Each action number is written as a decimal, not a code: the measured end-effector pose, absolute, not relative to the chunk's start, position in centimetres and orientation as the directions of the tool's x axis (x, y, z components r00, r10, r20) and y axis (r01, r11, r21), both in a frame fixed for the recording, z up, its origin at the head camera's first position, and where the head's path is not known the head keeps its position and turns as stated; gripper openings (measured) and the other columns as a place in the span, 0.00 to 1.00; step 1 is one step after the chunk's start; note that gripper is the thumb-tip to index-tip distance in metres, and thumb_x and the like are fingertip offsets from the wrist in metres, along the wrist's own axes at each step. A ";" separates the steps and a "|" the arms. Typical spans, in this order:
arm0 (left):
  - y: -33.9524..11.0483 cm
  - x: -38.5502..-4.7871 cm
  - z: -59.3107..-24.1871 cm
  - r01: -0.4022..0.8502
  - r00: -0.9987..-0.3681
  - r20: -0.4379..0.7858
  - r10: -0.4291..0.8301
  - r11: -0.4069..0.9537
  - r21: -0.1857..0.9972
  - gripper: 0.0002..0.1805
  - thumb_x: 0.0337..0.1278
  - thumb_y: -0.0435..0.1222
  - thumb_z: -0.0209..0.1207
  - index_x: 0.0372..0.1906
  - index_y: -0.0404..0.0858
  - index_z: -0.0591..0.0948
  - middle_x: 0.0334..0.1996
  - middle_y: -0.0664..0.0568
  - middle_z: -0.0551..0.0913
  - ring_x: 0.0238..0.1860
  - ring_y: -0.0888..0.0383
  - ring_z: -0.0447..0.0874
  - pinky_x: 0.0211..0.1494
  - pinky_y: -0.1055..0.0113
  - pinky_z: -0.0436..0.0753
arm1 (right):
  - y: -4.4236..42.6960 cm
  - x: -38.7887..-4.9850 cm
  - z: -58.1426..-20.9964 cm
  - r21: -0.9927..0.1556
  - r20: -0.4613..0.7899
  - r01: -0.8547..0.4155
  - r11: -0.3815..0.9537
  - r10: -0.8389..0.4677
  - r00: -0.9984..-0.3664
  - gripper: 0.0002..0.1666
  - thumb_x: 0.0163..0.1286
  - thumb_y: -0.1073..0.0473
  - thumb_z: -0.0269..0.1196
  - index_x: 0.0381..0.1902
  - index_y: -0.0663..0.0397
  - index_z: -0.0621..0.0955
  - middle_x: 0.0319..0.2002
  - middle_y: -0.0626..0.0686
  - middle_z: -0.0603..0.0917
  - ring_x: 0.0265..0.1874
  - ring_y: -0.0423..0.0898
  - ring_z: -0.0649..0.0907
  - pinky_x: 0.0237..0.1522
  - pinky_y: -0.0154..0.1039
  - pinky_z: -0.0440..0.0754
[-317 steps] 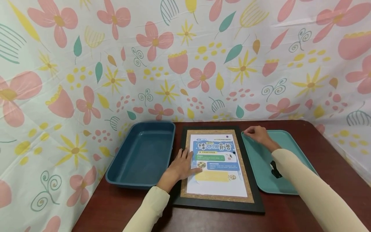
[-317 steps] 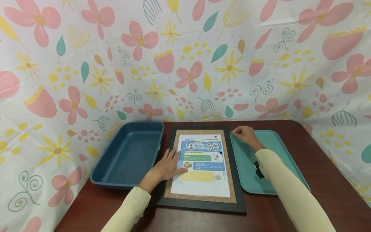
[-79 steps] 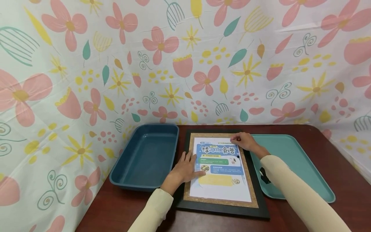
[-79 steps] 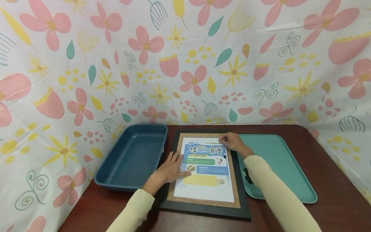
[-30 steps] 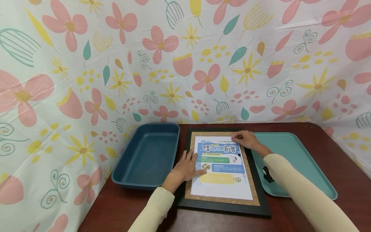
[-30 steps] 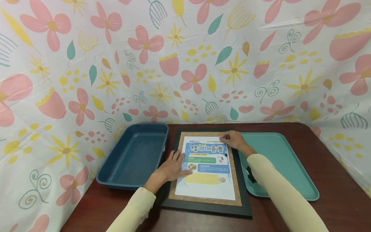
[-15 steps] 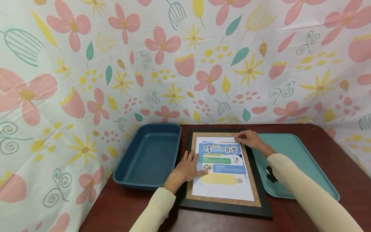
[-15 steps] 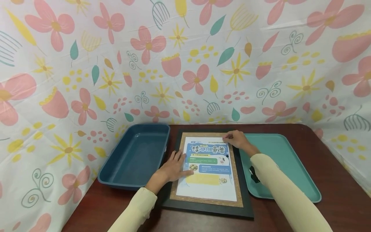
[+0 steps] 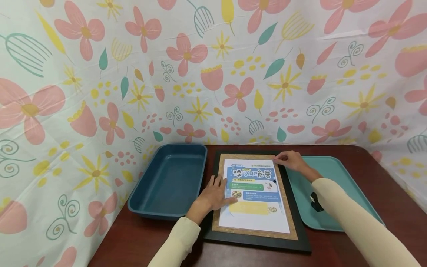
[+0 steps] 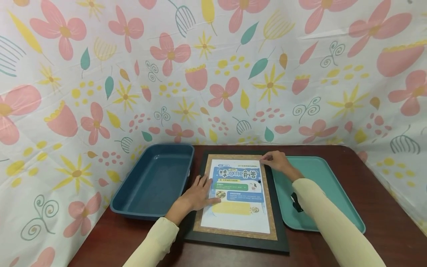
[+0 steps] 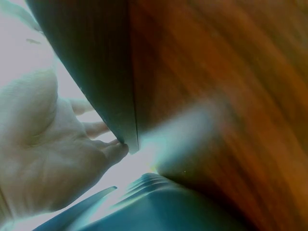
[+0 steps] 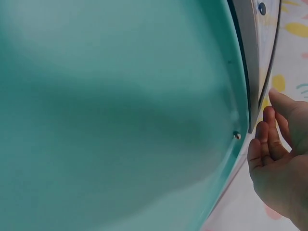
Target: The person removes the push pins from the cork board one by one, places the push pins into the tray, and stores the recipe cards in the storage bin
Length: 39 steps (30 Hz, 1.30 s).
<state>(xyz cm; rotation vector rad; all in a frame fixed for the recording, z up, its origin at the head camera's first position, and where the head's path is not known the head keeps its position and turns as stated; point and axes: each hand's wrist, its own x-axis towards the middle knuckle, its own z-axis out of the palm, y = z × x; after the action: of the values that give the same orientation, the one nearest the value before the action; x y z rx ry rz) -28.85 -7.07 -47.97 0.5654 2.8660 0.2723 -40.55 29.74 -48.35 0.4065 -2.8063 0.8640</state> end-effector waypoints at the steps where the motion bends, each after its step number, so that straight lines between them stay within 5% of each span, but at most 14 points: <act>1: -7.1 -28.9 -48.0 0.355 -0.905 -0.165 0.393 0.909 0.217 0.53 0.68 0.69 0.52 0.85 0.42 0.52 0.85 0.44 0.42 0.84 0.39 0.38 0.80 0.45 0.58 | 29.9 -40.5 -48.3 -0.522 0.248 -0.311 0.794 -0.208 -0.946 0.11 0.72 0.58 0.70 0.42 0.63 0.90 0.42 0.62 0.90 0.41 0.58 0.87 0.46 0.56 0.85; 39: -7.1 -28.5 -47.6 0.362 -0.901 -0.156 0.404 0.900 0.241 0.53 0.68 0.68 0.53 0.84 0.41 0.53 0.84 0.42 0.44 0.83 0.39 0.39 0.80 0.44 0.58 | 34.2 -38.9 -48.8 -0.516 0.221 -0.288 0.807 -0.200 -0.955 0.09 0.71 0.65 0.69 0.42 0.71 0.88 0.40 0.66 0.89 0.36 0.56 0.85 0.44 0.57 0.85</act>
<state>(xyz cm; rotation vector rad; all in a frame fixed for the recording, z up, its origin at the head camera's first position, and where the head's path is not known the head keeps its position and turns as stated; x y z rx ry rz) -28.54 -7.13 -47.61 0.5840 2.8635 0.3061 -38.94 34.19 -48.76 0.3858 -2.8365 0.8466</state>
